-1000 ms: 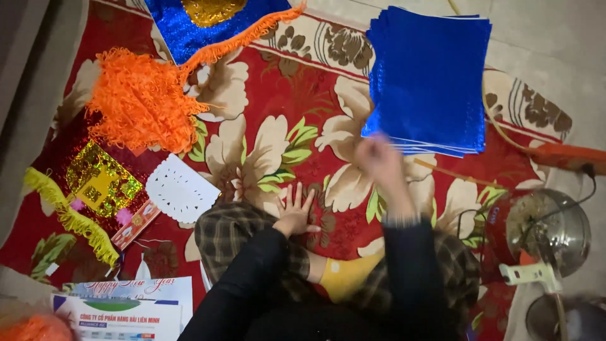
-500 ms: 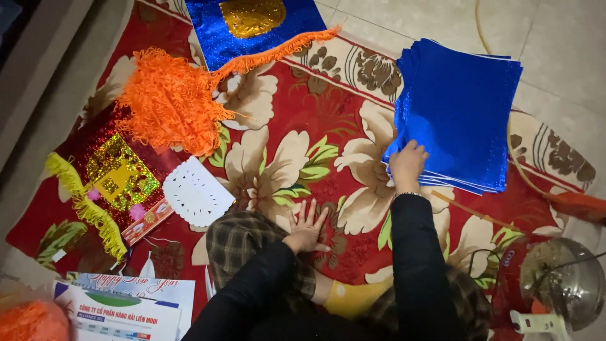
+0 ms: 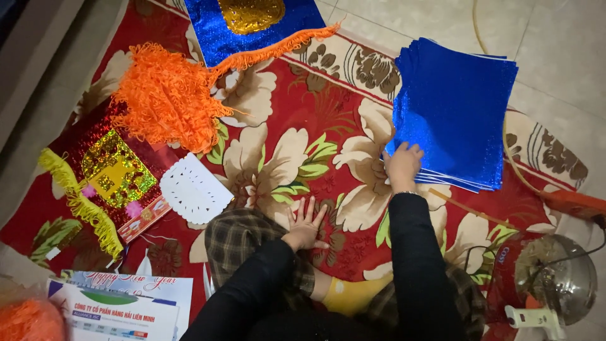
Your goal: Assembling decorative banners by gluing orange fringe and gold cutouts onto blue and white sheets using a hot glue gun.
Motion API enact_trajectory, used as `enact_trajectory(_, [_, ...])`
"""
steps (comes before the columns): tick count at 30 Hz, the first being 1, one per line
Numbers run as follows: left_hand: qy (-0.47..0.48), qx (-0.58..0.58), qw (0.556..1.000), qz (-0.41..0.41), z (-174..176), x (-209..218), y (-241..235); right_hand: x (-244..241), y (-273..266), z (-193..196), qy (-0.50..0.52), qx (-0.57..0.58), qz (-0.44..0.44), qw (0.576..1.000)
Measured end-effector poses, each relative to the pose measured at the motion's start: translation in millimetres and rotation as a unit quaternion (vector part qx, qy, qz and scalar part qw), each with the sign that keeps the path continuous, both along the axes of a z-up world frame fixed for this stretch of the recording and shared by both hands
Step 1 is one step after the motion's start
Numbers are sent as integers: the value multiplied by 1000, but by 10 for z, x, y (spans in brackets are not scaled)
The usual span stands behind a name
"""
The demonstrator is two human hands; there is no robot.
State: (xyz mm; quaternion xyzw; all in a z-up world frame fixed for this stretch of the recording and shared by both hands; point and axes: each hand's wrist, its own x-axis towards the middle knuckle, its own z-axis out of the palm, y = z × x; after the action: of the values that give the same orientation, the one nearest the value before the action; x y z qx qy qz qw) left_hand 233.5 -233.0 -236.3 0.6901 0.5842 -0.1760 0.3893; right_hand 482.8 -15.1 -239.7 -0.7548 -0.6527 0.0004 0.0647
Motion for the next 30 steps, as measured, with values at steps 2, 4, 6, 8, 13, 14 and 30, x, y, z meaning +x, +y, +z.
enact_trajectory(2, [0,13,1000,-4,11,-10,-7,-56,48,-73,-21,7,2,1000])
enact_trajectory(4, [6,8,1000,-3,38,-3,1,7,143,-283,-14,-10,-4,1000])
enact_trajectory(6, [11,2,1000,-4,46,-6,8,80,187,-364,-9,-27,-10,1000])
enact_trajectory(8, [6,2,1000,-5,29,-6,10,186,169,-317,20,-17,25,999])
enact_trajectory(13, [2,9,1000,-4,-21,-6,-14,304,15,43,128,-53,60,989])
enact_trajectory(14, [6,9,1000,-5,-17,-7,-4,323,27,58,153,-45,58,985])
enact_trajectory(30, [-7,8,1000,4,-17,-12,2,719,7,-312,337,10,-24,941])
